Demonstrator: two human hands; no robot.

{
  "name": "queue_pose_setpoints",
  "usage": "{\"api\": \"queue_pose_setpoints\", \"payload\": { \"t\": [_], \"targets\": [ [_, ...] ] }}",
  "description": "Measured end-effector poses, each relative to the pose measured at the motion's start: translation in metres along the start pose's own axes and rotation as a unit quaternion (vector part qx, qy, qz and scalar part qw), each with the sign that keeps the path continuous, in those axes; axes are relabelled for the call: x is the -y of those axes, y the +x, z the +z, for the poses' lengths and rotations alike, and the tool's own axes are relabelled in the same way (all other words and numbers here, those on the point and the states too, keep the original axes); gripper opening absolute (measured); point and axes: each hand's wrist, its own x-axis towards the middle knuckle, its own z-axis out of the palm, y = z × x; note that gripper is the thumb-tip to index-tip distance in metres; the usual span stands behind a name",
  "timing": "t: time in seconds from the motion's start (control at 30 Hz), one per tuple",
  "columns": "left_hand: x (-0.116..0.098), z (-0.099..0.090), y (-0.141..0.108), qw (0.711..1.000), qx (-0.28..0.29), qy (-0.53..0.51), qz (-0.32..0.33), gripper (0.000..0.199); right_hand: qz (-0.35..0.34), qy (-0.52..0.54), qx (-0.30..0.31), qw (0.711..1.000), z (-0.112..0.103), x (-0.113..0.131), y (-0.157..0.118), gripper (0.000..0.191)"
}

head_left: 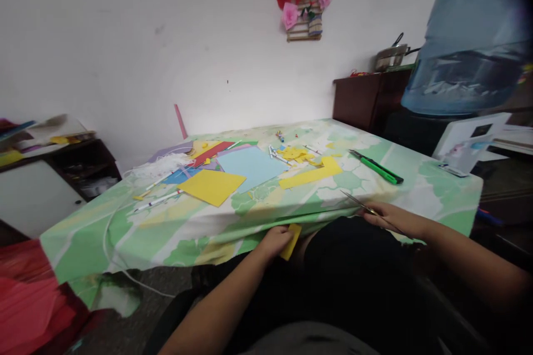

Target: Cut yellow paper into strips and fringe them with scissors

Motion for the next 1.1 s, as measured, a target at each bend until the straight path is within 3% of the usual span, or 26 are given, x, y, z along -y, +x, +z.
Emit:
{"api": "queue_pose_setpoints", "payload": {
  "t": [0.17,0.27,0.37,0.57,0.77,0.93,1.1],
  "targets": [
    [-0.018,-0.018,-0.052,0.998,0.020,0.018,0.048,0.017,0.013,0.043,-0.084,0.995,-0.018,0.021,-0.036,0.044],
    [-0.043,-0.016,-0.068,0.996,0.020,-0.069,0.058,0.017,-0.042,0.078,-0.122,0.989,-0.017,0.049,-0.049,0.046],
    [-0.064,-0.009,-0.069,0.987,0.007,-0.120,0.106,0.017,-0.094,0.133,-0.152,0.975,0.001,0.080,-0.045,0.045],
    [-0.080,0.004,-0.068,0.969,0.004,-0.219,0.112,0.018,-0.067,0.122,-0.144,0.980,0.049,0.115,-0.013,0.035],
    [-0.092,0.009,-0.070,0.964,-0.021,-0.231,0.129,0.021,-0.076,0.162,-0.132,0.975,0.056,0.122,-0.006,0.031],
    [-0.110,0.014,-0.061,0.965,-0.004,-0.208,0.159,0.022,-0.082,0.246,-0.122,0.958,0.052,0.112,-0.006,0.029],
    [-0.119,0.021,-0.052,0.962,-0.014,-0.202,0.185,0.021,-0.043,0.204,-0.188,0.960,0.050,0.109,-0.004,0.031]
  ]
}}
